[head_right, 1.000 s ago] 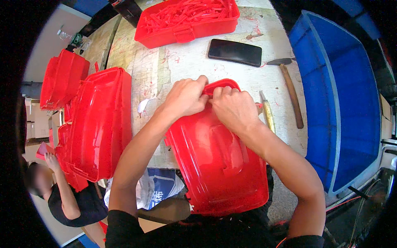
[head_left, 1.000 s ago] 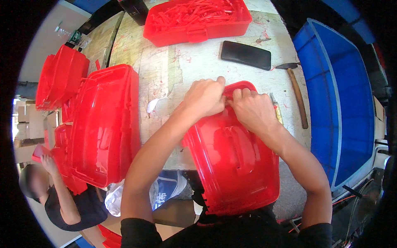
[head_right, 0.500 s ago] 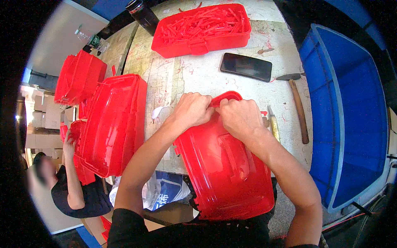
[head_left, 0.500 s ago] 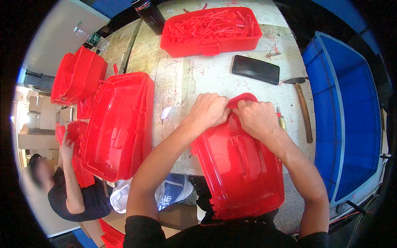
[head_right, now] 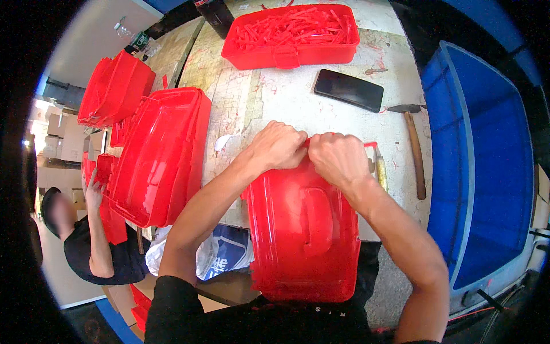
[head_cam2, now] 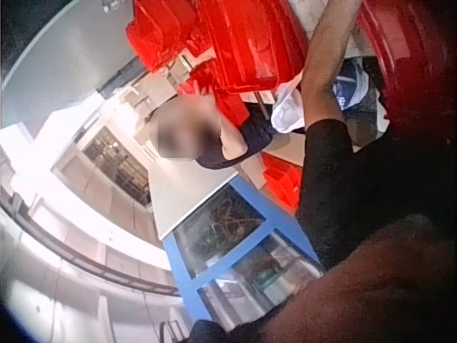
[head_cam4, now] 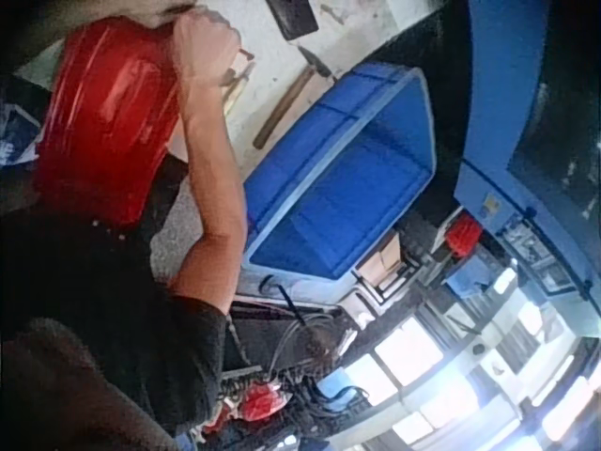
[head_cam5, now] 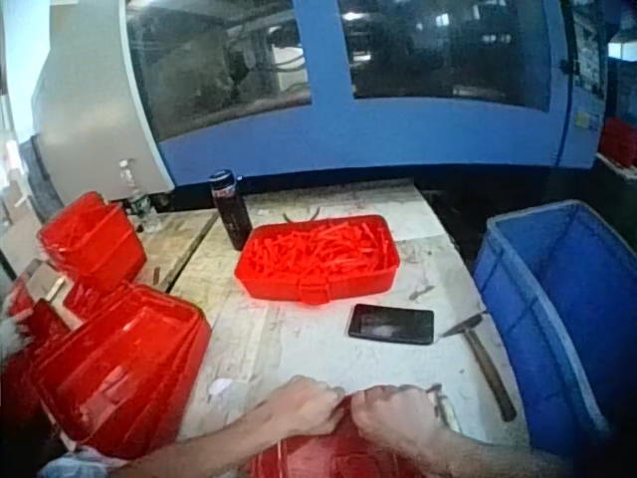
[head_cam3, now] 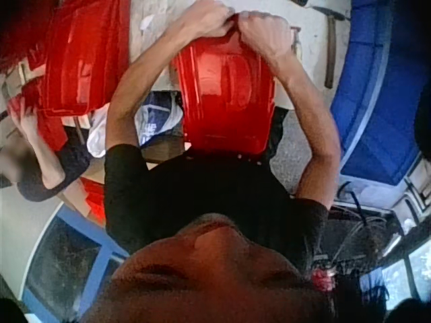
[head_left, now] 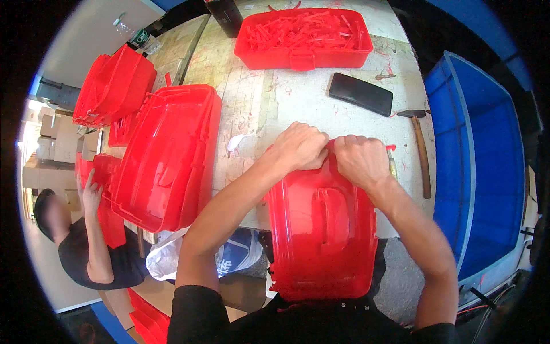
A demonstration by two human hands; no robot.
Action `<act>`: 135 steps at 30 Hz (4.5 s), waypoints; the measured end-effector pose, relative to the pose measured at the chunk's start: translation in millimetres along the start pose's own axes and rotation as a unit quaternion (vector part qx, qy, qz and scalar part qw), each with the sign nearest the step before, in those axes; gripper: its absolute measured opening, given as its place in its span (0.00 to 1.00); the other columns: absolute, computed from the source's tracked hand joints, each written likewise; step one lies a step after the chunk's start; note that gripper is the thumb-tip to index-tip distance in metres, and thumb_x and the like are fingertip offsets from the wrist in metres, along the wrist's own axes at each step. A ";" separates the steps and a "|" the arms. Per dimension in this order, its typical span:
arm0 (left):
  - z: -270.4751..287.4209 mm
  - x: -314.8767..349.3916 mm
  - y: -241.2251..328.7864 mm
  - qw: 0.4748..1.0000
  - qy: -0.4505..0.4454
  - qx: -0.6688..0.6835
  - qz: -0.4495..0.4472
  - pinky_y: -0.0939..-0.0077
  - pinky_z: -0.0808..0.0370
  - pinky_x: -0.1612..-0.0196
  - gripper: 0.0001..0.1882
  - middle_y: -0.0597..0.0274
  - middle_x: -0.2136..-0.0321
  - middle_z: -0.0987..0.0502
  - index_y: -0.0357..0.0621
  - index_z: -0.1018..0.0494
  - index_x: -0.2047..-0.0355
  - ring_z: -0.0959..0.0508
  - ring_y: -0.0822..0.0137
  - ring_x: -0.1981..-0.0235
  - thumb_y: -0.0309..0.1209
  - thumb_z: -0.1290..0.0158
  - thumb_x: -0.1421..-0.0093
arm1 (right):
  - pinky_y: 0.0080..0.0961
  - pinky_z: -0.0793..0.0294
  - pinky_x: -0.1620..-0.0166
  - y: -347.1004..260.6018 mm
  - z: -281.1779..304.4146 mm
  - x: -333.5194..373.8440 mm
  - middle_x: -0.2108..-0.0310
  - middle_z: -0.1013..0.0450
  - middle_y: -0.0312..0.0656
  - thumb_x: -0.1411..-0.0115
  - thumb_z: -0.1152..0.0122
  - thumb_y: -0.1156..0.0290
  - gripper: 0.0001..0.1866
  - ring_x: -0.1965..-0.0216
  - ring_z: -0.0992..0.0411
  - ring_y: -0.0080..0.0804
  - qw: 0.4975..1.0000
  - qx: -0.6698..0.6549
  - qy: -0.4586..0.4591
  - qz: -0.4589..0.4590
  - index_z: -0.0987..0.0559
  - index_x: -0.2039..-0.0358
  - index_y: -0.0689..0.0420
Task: The person trims excess plastic flash from red plastic bins using a small red tool. They repeatedly pick up a bin, scrape edges and corners, flip the bin to access different sides, and place it back on the table. A coworker performs a similar task across the table.
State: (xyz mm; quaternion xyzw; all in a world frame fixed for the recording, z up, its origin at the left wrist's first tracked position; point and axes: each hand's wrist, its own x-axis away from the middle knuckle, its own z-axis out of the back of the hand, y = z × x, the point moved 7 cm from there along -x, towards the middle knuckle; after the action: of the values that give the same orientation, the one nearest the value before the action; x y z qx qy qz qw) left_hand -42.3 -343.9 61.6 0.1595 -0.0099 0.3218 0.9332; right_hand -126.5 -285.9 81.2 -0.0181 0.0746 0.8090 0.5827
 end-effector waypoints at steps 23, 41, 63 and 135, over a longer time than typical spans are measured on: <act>4.3 7.9 -10.6 0.996 0.068 0.020 0.062 0.48 0.23 0.61 0.10 0.41 0.74 0.20 0.42 0.19 0.72 0.19 0.41 0.68 0.34 0.45 0.49 | 0.32 0.20 0.72 -6.0 5.9 -24.4 0.77 0.20 0.44 0.44 0.42 0.69 0.06 0.75 0.19 0.36 0.998 0.033 -0.046 0.035 0.19 0.74 0.55; -0.8 0.4 3.2 0.995 0.056 0.027 0.082 0.49 0.22 0.60 0.10 0.41 0.72 0.20 0.41 0.18 0.71 0.18 0.42 0.67 0.32 0.45 0.51 | 0.32 0.18 0.69 -3.6 7.9 -18.0 0.72 0.18 0.39 0.41 0.40 0.69 0.07 0.69 0.17 0.33 0.995 0.052 -0.083 0.006 0.15 0.72 0.52; 14.8 11.1 -11.7 0.997 0.065 0.026 0.033 0.51 0.22 0.65 0.14 0.41 0.73 0.19 0.38 0.24 0.66 0.18 0.42 0.70 0.38 0.43 0.41 | 0.33 0.22 0.73 6.4 -6.3 2.7 0.80 0.23 0.42 0.37 0.40 0.59 0.15 0.77 0.21 0.37 0.993 -0.070 0.058 -0.076 0.24 0.75 0.55; 3.6 -2.3 -4.7 0.993 0.103 -0.017 0.045 0.51 0.22 0.69 0.07 0.41 0.79 0.21 0.37 0.23 0.75 0.19 0.44 0.75 0.29 0.44 0.50 | 0.30 0.20 0.75 3.5 -11.6 -2.1 0.75 0.20 0.44 0.42 0.42 0.71 0.05 0.74 0.18 0.35 0.996 -0.022 0.003 -0.088 0.20 0.68 0.57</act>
State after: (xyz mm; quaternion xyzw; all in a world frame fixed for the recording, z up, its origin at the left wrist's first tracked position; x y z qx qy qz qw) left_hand -41.0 -349.9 63.3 0.1088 0.0736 0.3783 0.9163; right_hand -129.8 -290.6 70.3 -0.0397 0.0560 0.7560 0.6509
